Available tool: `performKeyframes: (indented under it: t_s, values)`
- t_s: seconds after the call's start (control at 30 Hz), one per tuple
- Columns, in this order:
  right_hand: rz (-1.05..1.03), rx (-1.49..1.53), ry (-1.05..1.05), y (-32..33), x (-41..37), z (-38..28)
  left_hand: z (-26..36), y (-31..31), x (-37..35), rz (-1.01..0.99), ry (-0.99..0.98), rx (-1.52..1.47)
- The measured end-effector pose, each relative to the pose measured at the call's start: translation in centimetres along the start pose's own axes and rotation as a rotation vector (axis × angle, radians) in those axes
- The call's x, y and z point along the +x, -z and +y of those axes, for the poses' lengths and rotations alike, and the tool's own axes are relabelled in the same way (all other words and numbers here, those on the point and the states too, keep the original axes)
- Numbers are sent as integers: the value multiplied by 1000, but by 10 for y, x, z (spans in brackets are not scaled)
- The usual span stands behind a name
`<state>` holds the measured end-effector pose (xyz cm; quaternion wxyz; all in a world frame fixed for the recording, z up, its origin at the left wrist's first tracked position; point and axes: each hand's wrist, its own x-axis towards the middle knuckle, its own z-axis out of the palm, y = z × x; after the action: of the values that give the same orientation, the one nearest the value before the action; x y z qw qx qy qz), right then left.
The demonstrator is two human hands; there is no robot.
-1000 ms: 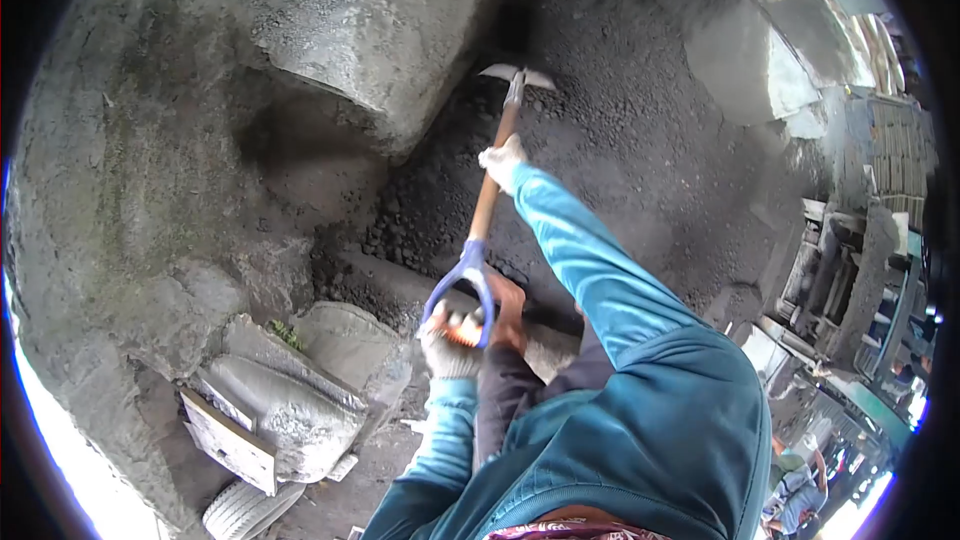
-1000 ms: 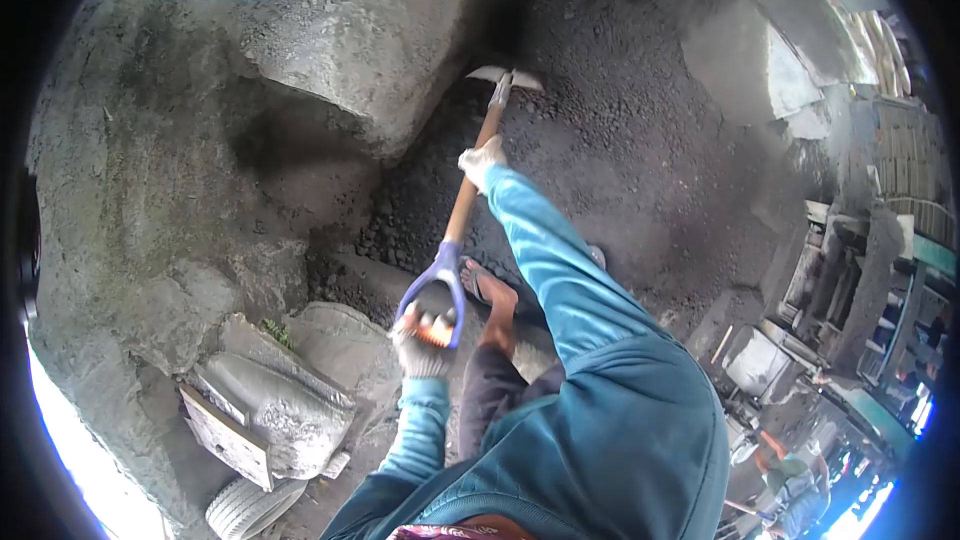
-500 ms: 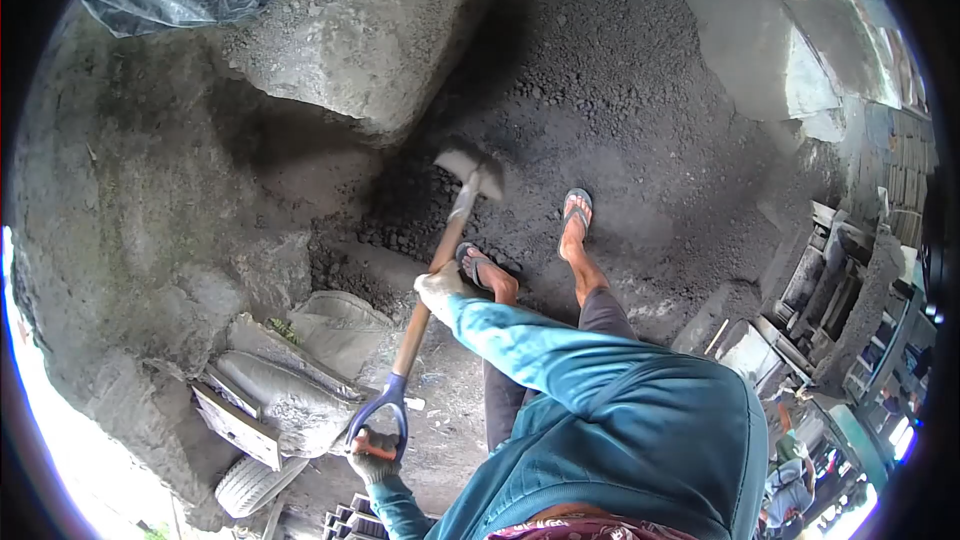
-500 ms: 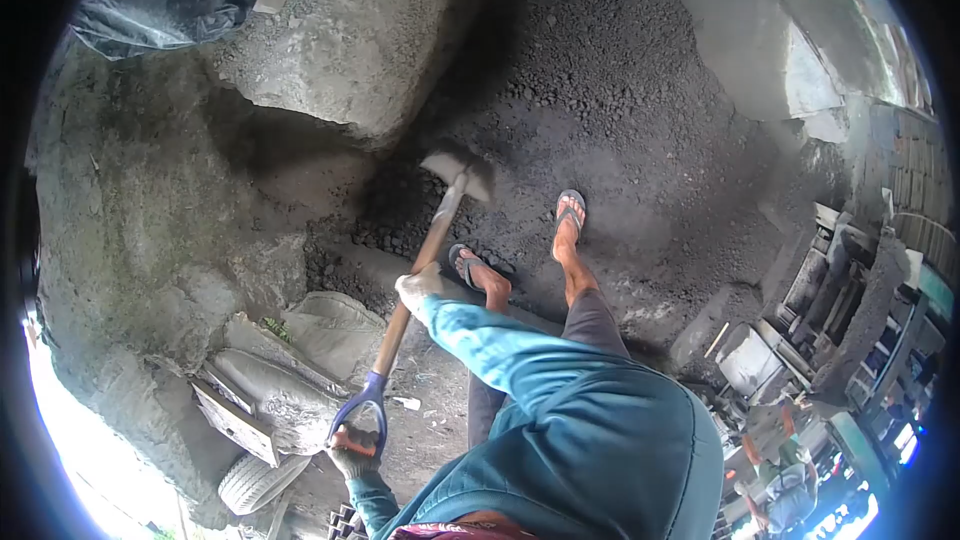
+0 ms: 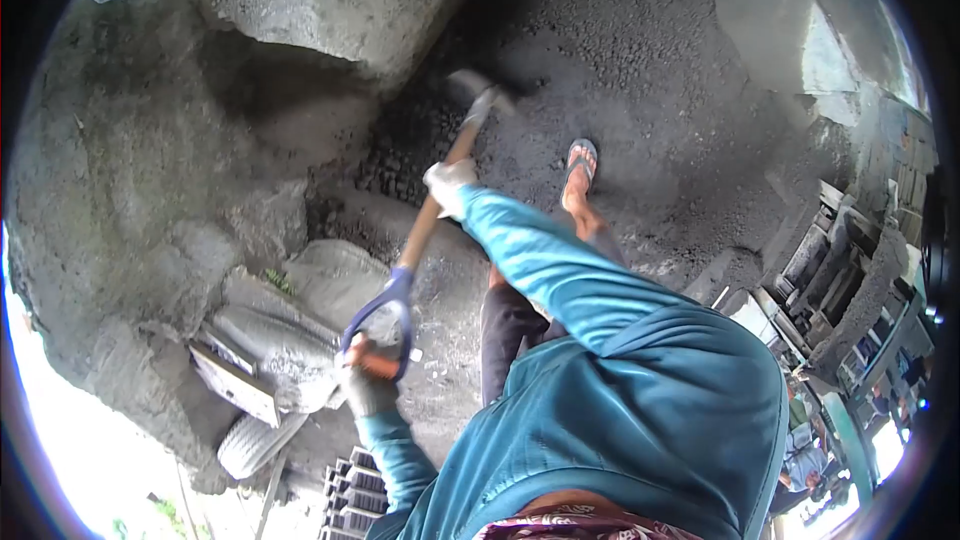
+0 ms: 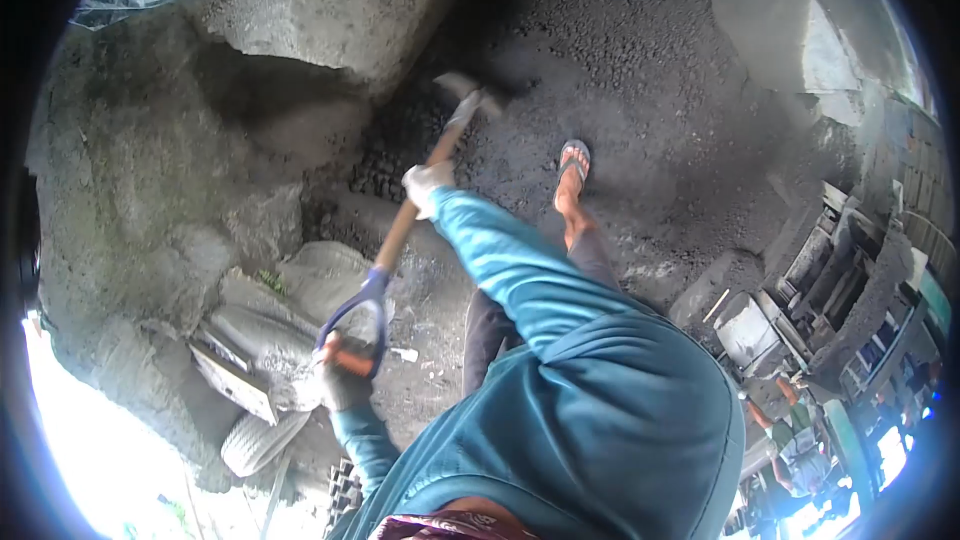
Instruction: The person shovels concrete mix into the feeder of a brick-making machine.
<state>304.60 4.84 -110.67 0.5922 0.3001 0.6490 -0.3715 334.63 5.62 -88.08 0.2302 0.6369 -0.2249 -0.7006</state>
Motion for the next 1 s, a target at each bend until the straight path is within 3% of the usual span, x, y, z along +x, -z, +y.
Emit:
performKeyframes:
  t_s: [0.03,0.07,0.1,0.13,0.2,0.27,0.3,0.33,0.4,0.47,0.5,0.53,0.6,0.63,0.67,0.73,0.77,0.8,0.87,0.93,0.97,1.0]
  values:
    - [-83,-1,-87,-30,-27,11,29,12,-22,-89,-27,-21]
    - [-303,-601,94,-93,68,89,56,6,-51,57,-102,31]
    - [-256,-318,-35,-98,14,75,74,15,-66,281,-125,125]
    - [-201,-30,-156,-94,-51,60,81,-25,-83,517,-231,204]
    - [-246,104,-143,-83,-67,76,89,-19,-106,477,-293,311]
    - [-289,234,-123,-69,-71,75,96,-66,-130,221,-402,549]
    - [-348,385,-187,-47,-74,67,99,-104,-144,185,-425,673]
    - [-472,574,-229,-16,-74,59,89,-105,-142,81,-650,874]
    - [-508,725,-233,60,-82,25,97,-170,-158,-246,-642,1150]
    - [-542,851,-169,130,-52,3,91,-225,-152,-618,-884,1271]
    - [-443,788,-161,170,-36,-13,84,-247,-144,-794,-1115,1253]
    - [-464,815,-141,206,13,-15,81,-276,-142,-908,-1172,1144]
    - [-211,631,57,266,23,-48,79,-297,-129,-931,-1205,1187]
    - [-183,691,47,293,27,-63,78,-299,-120,-908,-1194,1261]
    - [-152,757,40,317,28,-73,75,-292,-108,-912,-1044,1371]
    - [-31,789,226,346,-8,-98,64,-304,-94,-640,-1090,1188]
    - [-18,841,268,363,-9,-102,50,-285,-67,-612,-1105,1139]
    - [-8,899,316,377,-12,-108,39,-279,-57,-397,-960,1049]
    - [26,940,481,392,-45,-115,25,-254,-13,-292,-276,657]
    - [150,1006,531,387,-92,-126,26,-244,23,-374,150,431]
    - [128,1028,549,391,-100,-126,51,-272,0,-357,348,351]
    - [133,1038,613,390,-112,-126,55,-272,5,-362,421,315]
